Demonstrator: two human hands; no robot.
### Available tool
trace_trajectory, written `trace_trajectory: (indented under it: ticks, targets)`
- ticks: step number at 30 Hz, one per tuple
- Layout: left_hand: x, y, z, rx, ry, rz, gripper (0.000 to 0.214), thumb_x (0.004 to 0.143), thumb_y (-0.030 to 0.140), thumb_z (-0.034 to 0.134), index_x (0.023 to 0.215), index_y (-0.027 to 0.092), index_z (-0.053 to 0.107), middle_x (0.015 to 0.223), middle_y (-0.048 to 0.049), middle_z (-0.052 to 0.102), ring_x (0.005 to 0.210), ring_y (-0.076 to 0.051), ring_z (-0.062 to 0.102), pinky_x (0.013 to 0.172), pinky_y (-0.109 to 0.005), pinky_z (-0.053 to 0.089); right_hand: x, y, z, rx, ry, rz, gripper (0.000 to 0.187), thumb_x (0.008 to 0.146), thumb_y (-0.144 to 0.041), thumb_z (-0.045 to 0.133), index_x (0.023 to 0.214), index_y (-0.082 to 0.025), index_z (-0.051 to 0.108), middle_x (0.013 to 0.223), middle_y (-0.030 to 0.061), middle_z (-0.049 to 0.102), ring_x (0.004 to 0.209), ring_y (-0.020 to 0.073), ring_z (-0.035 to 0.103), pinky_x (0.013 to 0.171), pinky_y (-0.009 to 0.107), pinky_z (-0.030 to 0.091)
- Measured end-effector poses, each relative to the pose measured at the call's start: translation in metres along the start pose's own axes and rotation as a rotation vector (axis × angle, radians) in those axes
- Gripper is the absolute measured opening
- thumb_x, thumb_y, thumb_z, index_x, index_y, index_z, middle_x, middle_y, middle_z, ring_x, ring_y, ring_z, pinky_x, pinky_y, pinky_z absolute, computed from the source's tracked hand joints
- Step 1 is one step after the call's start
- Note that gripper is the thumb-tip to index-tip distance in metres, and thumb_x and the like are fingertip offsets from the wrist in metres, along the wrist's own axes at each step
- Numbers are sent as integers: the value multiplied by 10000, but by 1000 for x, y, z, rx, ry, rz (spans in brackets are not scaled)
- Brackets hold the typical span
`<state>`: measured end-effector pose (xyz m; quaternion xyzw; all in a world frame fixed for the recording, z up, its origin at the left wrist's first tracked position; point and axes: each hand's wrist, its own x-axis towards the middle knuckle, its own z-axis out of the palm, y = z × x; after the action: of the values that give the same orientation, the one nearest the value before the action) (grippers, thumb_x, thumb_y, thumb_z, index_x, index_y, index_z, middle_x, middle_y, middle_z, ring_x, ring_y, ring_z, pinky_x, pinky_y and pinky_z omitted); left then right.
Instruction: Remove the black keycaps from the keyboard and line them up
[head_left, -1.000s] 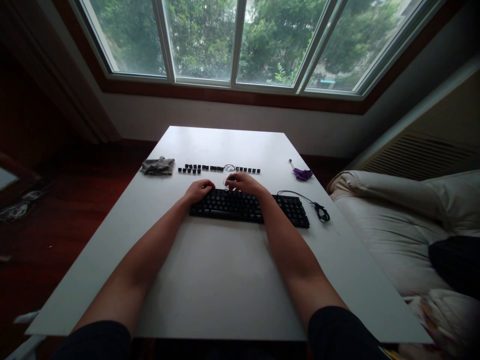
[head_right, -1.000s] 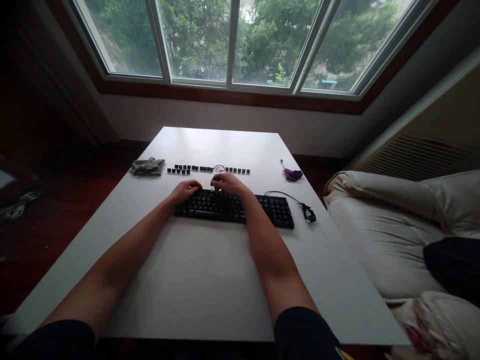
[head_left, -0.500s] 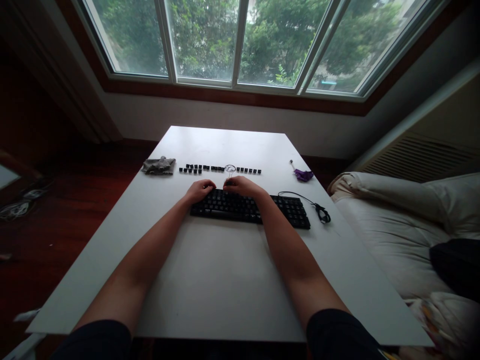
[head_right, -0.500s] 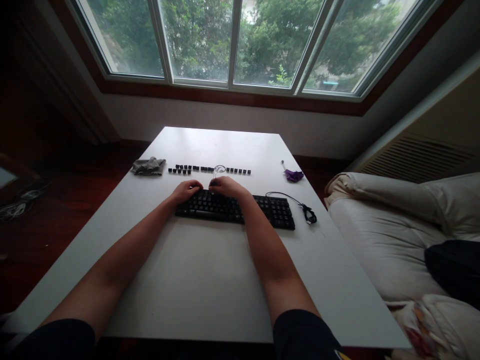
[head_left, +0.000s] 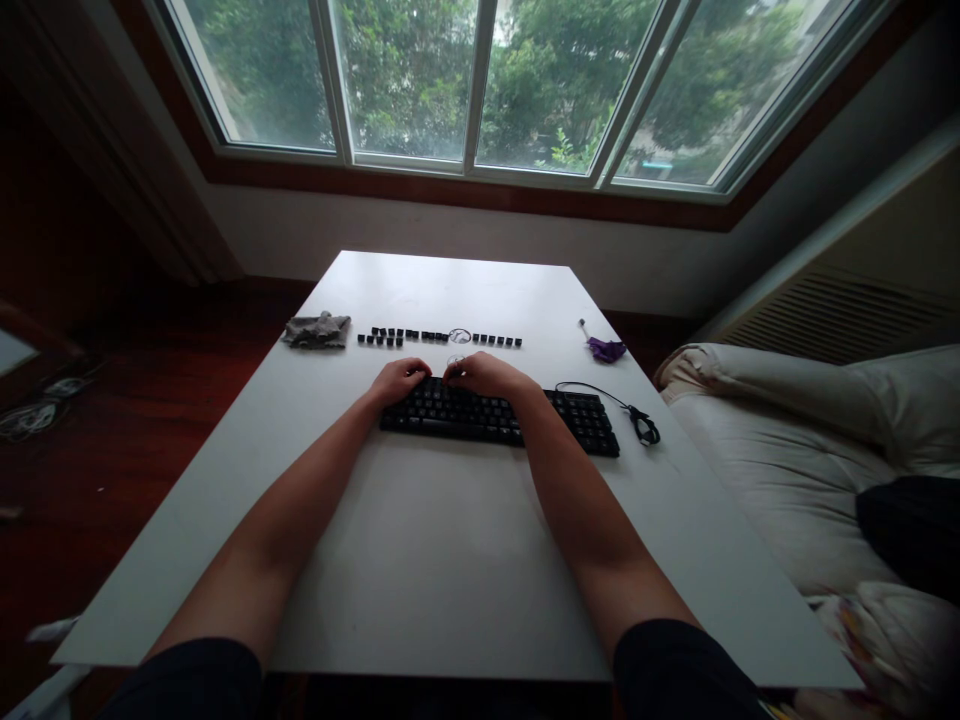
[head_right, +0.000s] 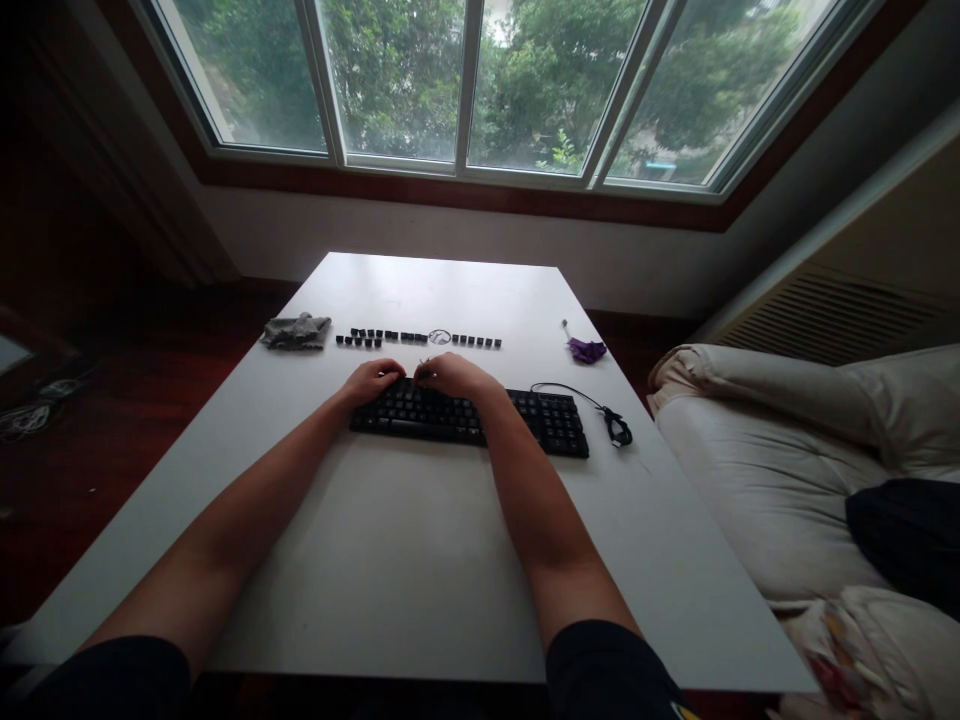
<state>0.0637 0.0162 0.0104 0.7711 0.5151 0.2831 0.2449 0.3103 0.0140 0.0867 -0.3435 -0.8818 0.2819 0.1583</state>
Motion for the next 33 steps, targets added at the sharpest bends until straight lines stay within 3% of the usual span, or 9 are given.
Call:
trace_trajectory:
  ticks: [4,7,12,16,22,33]
  targets:
    - [0,-2,1,-2,14,5,257,868,294,545,997,257,764,1029,-14,760,964,-204,671,914,-305,512,-2,2,2,5,-16,32,188,849,-194,654,956,-261,795,779,-9,737,622,133,614,668,261,446]
    - [1,-2,2,-7,15,21,257,868,280,537,985,248,763,1008,-17,758,946,-201,671,902,-307,513,-4,4,1,143,-37,75,168,873,-227,642,979,-232,773,764,-3,728,545,114,608,607,257,477]
    - [0,-1,1,-19,15,13,248,865,273,542,971,243,764,1002,-16,757,942,-201,671,895,-309,517,-5,0,-10,502,108,99,198,914,-333,633,1025,-188,708,932,65,752,739,163,718,650,280,587]
    - [-1,-1,0,-24,15,7,245,874,273,537,969,239,760,1009,-18,756,950,-202,671,880,-307,515,-3,1,-10,451,137,128,178,880,-329,694,952,-168,710,833,67,749,721,174,723,644,291,610]
    - [-2,2,-1,-8,22,35,232,874,295,551,972,239,753,1013,-25,752,959,-207,663,875,-323,517,4,18,1,493,130,111,194,890,-326,681,1020,-182,675,877,59,752,769,168,734,658,268,619]
    - [0,30,-9,-198,33,185,284,892,412,605,1065,217,718,1062,-40,745,956,-195,672,843,-327,504,18,33,21,546,265,88,225,876,-395,687,951,-186,648,782,31,722,725,151,705,654,261,600]
